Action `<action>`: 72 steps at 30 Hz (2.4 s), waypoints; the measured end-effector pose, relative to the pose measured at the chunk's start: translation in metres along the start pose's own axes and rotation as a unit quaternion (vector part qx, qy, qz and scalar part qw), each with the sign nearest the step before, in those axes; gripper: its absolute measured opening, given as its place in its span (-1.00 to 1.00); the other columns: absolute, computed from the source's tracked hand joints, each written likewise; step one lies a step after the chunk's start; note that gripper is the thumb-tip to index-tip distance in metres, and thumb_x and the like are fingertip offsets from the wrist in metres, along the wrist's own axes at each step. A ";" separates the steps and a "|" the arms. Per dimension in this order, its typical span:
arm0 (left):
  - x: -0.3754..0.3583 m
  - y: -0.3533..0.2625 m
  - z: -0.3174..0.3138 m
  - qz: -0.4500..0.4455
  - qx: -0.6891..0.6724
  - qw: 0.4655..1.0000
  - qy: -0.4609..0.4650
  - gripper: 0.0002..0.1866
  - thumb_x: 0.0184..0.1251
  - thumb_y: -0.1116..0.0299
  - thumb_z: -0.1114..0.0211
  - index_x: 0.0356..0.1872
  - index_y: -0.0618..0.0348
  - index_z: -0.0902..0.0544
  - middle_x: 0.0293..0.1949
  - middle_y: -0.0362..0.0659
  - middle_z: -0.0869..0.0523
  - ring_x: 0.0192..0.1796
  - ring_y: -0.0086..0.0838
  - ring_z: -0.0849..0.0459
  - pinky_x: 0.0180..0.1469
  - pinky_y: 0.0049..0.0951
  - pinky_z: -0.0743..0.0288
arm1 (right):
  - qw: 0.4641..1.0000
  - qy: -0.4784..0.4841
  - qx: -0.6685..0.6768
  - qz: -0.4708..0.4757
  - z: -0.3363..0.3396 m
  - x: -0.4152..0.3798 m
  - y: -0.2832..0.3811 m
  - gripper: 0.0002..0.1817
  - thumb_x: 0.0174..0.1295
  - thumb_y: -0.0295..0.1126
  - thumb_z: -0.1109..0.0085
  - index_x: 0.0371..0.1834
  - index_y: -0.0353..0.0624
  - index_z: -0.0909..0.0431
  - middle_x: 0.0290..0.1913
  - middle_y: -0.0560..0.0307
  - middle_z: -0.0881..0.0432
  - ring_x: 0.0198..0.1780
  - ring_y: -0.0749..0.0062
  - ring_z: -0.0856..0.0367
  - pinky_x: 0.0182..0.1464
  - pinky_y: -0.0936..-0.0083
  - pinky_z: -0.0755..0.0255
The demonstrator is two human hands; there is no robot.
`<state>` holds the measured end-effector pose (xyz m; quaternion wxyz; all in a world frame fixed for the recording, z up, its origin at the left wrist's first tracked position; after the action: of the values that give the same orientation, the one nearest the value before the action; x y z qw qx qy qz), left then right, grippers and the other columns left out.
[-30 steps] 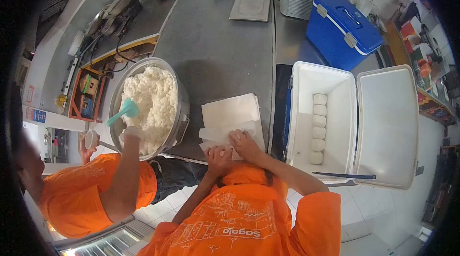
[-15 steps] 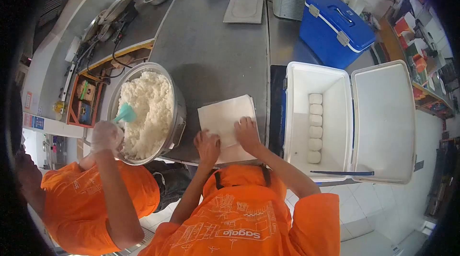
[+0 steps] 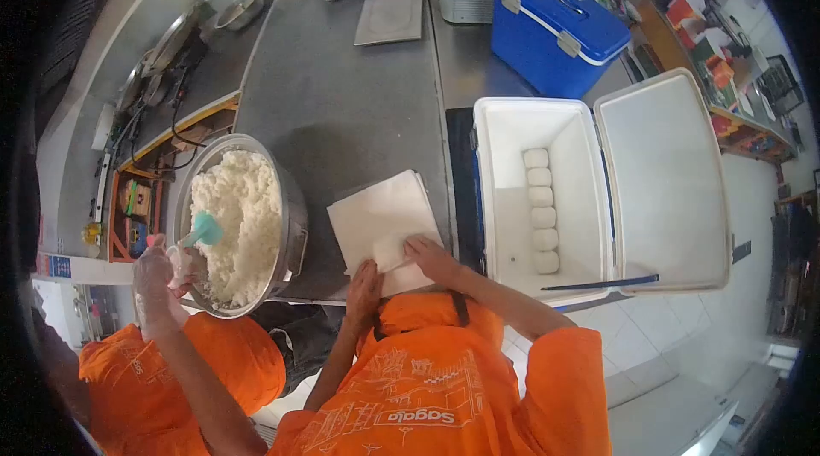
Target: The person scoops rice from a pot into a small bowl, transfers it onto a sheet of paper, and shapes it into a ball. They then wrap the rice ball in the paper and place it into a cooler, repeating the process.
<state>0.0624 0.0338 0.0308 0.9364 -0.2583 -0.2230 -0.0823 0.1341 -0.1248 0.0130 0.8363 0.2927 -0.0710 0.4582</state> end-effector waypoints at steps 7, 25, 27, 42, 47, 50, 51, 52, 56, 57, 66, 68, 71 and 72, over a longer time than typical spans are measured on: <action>0.041 0.057 -0.021 0.240 -0.156 0.937 0.201 -0.62 0.29 0.49 -0.29 0.14 0.21 -0.56 -0.10 0.11 -0.76 -0.15 0.03 -0.75 -0.03 -0.07 -0.60 | 0.972 0.165 0.132 -0.101 -0.017 0.044 -0.050 -0.82 0.31 -0.48 -0.15 -0.05 -0.21 -0.59 -0.14 -0.07 -0.67 0.01 0.03 -0.59 0.11 0.23 -0.49; -0.002 0.030 -0.074 0.483 -0.554 0.676 0.050 -0.55 0.44 0.65 -0.04 0.31 0.20 -0.56 0.04 -0.16 -0.71 -0.08 -0.55 -0.65 -0.07 -0.55 -0.50 | 0.868 -0.076 0.353 -0.341 0.022 0.021 -0.029 -0.79 0.40 -0.51 -0.07 0.05 -0.27 -0.54 -0.10 0.05 -0.68 -0.09 0.38 -0.66 -0.07 0.43 -0.56; 0.030 0.018 -0.044 0.399 -0.440 0.805 0.017 -0.69 0.41 0.63 -0.14 0.10 0.26 -0.68 -0.02 -0.18 -0.67 -0.13 -0.47 -0.63 -0.14 -0.49 -0.50 | 0.852 -0.039 0.358 -0.380 0.026 0.024 -0.036 -0.75 0.38 -0.48 -0.15 0.08 -0.30 -0.54 -0.06 0.08 -0.68 -0.02 0.40 -0.66 -0.03 0.44 -0.56; 0.084 -0.042 -0.005 0.411 -0.452 0.791 0.022 -0.72 0.48 0.43 -0.23 0.08 0.41 -0.65 0.04 -0.07 -0.73 0.06 -0.41 -0.69 0.10 -0.43 -0.56 | 0.841 -0.178 0.346 -0.376 0.110 0.036 0.011 -0.21 -0.11 -0.37 -0.59 0.27 -0.24 -0.45 0.07 -0.08 -0.63 0.11 0.17 -0.63 0.18 0.34 -0.51; 0.066 -0.068 -0.026 0.528 -0.648 0.547 0.045 -0.43 0.68 -0.02 0.11 0.21 0.34 -0.55 0.05 -0.07 -0.71 0.09 -0.38 -0.69 0.08 -0.31 -0.60 | 0.944 -0.072 0.144 -0.287 0.112 0.042 0.037 -0.13 -0.10 -0.41 -0.53 0.37 -0.22 -0.34 0.18 -0.19 -0.51 0.22 -0.06 -0.51 0.31 0.24 -0.40; 0.071 -0.069 -0.030 0.488 -0.579 0.642 0.120 -0.43 0.68 -0.03 0.14 0.26 0.30 -0.51 0.08 -0.08 -0.68 0.09 -0.34 -0.69 0.07 -0.31 -0.58 | 0.950 -0.112 0.099 -0.273 0.131 0.040 0.031 -0.24 -0.07 -0.50 -0.46 0.31 -0.22 -0.41 0.10 -0.18 -0.57 0.14 -0.07 -0.56 0.26 0.20 -0.44; 0.069 -0.065 -0.032 0.472 -0.521 0.693 0.160 -0.42 0.69 -0.04 0.17 0.28 0.29 -0.50 0.11 -0.07 -0.67 0.10 -0.30 -0.68 0.08 -0.31 -0.58 | 0.925 -0.092 0.221 -0.296 0.124 0.033 0.017 -0.28 -0.06 -0.50 -0.44 0.27 -0.23 -0.44 0.06 -0.15 -0.60 0.10 0.02 -0.59 0.23 0.23 -0.46; 0.067 -0.066 -0.034 0.477 -0.519 0.691 0.161 -0.42 0.69 -0.04 0.17 0.28 0.29 -0.50 0.11 -0.07 -0.67 0.10 -0.30 -0.68 0.08 -0.31 -0.58 | 0.883 -0.072 0.340 -0.316 0.119 0.027 0.005 -0.33 -0.05 -0.51 -0.42 0.24 -0.24 -0.48 0.02 -0.12 -0.62 0.07 0.11 -0.61 0.20 0.26 -0.48; 0.048 -0.022 -0.007 0.385 -0.292 0.869 0.100 -0.55 0.56 0.15 -0.14 0.27 0.27 -0.52 0.27 0.01 -0.56 0.30 -0.15 -0.56 0.24 -0.21 -0.50 | 0.622 -0.147 0.601 -0.480 0.114 -0.026 -0.060 -0.52 0.07 -0.43 -0.41 0.11 -0.23 -0.60 -0.13 0.15 -0.67 -0.05 0.42 -0.62 0.07 0.39 -0.49; 0.023 -0.006 -0.005 0.360 -0.175 0.898 0.183 -0.55 0.48 0.25 -0.28 0.27 0.26 -0.53 0.34 0.04 -0.51 0.37 -0.08 -0.50 0.31 -0.14 -0.47 | 0.623 -0.231 0.563 -0.491 0.115 -0.046 -0.086 -0.57 0.11 -0.40 -0.41 0.08 -0.22 -0.62 -0.18 0.23 -0.67 -0.07 0.51 -0.61 0.01 0.44 -0.50; -0.010 0.012 0.002 0.173 0.009 0.935 0.309 -0.48 0.07 0.47 -0.51 0.13 0.08 -0.62 0.25 0.07 -0.58 0.38 0.14 -0.45 0.37 0.09 -0.38 | 0.694 -0.284 0.182 -0.635 0.027 -0.159 -0.338 -0.40 0.05 -0.52 -0.40 0.27 -0.11 -0.56 0.28 -0.05 -0.56 0.16 0.27 -0.57 0.24 0.29 -0.43; -0.010 0.014 0.002 0.153 0.061 0.929 0.333 -0.60 0.13 0.49 -0.47 0.04 0.13 -0.67 0.18 0.04 -0.63 0.33 0.14 -0.52 0.32 0.09 -0.45 | 0.705 -0.250 0.137 -0.649 0.013 -0.143 -0.385 -0.34 -0.02 -0.51 -0.47 0.26 -0.20 -0.54 0.28 -0.08 -0.56 0.15 0.22 -0.57 0.22 0.30 -0.45; -0.011 0.016 0.004 0.118 0.044 0.936 0.327 -0.67 0.20 0.50 -0.42 0.02 0.15 -0.68 0.12 0.05 -0.67 0.29 0.15 -0.56 0.26 0.08 -0.51 | 0.169 -0.609 0.359 -0.687 -0.036 -0.179 -0.425 -0.39 -0.04 -0.43 -0.55 0.10 -0.48 -0.54 0.12 -0.08 -0.60 0.07 0.16 -0.58 0.09 0.35 -0.52; -0.009 0.018 0.005 0.116 0.049 0.933 0.336 -0.67 0.20 0.50 -0.42 0.02 0.15 -0.68 0.12 0.05 -0.67 0.29 0.15 -0.56 0.26 0.08 -0.51 | 0.160 -0.608 0.358 -0.691 -0.033 -0.173 -0.417 -0.39 -0.04 -0.43 -0.55 0.10 -0.48 -0.54 0.12 -0.08 -0.60 0.07 0.16 -0.58 0.09 0.35 -0.52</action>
<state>0.0573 0.0525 0.0224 0.9711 -0.1938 0.1322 -0.0440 0.3673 -0.4027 -0.2578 0.3019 0.6738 -0.1532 -0.6568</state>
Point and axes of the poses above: each hand's wrist, its own x-axis towards the middle knuckle, its own z-axis out of the back of the hand, y = z × x, the point moved 9 cm from there along x, towards the middle knuckle
